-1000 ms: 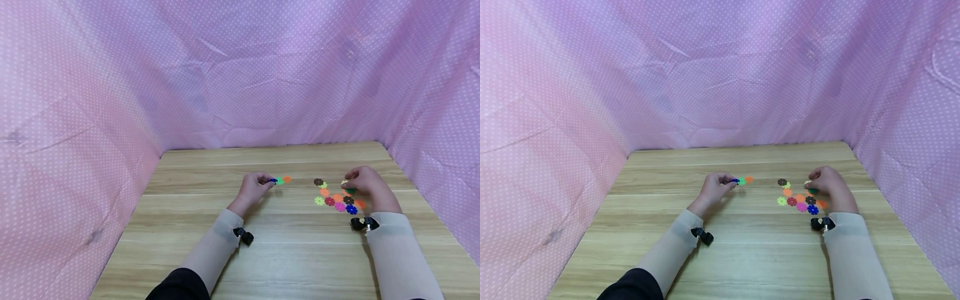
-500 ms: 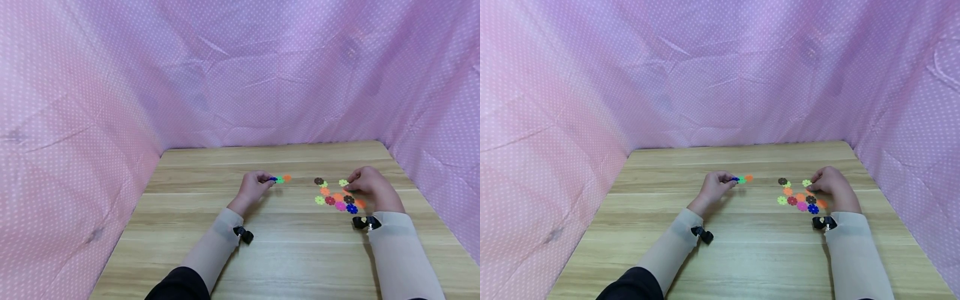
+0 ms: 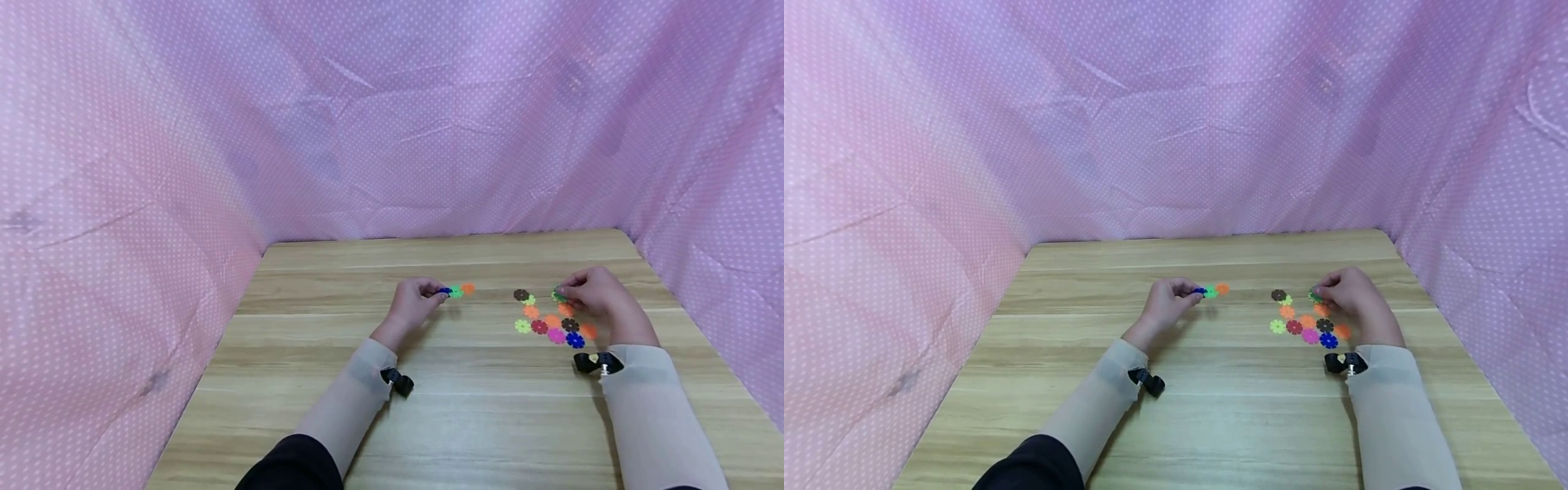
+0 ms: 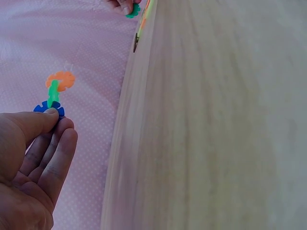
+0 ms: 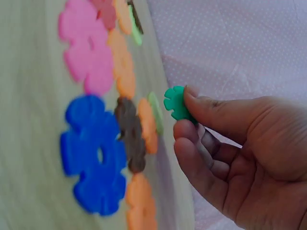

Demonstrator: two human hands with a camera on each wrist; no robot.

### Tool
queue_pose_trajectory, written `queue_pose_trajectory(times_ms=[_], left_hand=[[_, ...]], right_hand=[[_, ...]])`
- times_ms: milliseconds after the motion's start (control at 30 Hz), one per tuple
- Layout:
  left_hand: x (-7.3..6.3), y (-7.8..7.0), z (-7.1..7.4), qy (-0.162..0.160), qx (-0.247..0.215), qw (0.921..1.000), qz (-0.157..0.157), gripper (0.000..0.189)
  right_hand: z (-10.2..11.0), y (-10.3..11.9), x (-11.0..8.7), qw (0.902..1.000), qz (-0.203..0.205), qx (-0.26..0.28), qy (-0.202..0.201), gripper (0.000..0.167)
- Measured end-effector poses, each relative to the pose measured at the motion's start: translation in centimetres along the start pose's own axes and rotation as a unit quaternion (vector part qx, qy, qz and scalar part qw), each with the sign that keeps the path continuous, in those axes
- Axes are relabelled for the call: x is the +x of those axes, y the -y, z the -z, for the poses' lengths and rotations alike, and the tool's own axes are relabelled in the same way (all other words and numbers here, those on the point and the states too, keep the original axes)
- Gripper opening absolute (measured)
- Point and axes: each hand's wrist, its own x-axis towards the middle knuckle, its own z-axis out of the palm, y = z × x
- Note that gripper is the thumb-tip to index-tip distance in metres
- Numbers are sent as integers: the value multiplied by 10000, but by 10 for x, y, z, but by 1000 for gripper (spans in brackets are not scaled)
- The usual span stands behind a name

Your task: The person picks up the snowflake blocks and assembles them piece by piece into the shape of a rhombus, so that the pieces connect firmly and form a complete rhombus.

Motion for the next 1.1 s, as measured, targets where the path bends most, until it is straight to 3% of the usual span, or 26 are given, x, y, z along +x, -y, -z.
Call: queue_pose_trajectory(times_ms=[233,633,1100], left_hand=[[1,1,0,-88,-20,9999,-56,5],[2,4,1,-72,171,9998,-112,4],[1,1,0,-22,77,9999,-138,2]], right_hand=[[-14,18,2,9985,414,-279,-241,27],[-43,45,8,9943,927,-201,-485,24],[-69,72,11,9907,976,942,-111,26]])
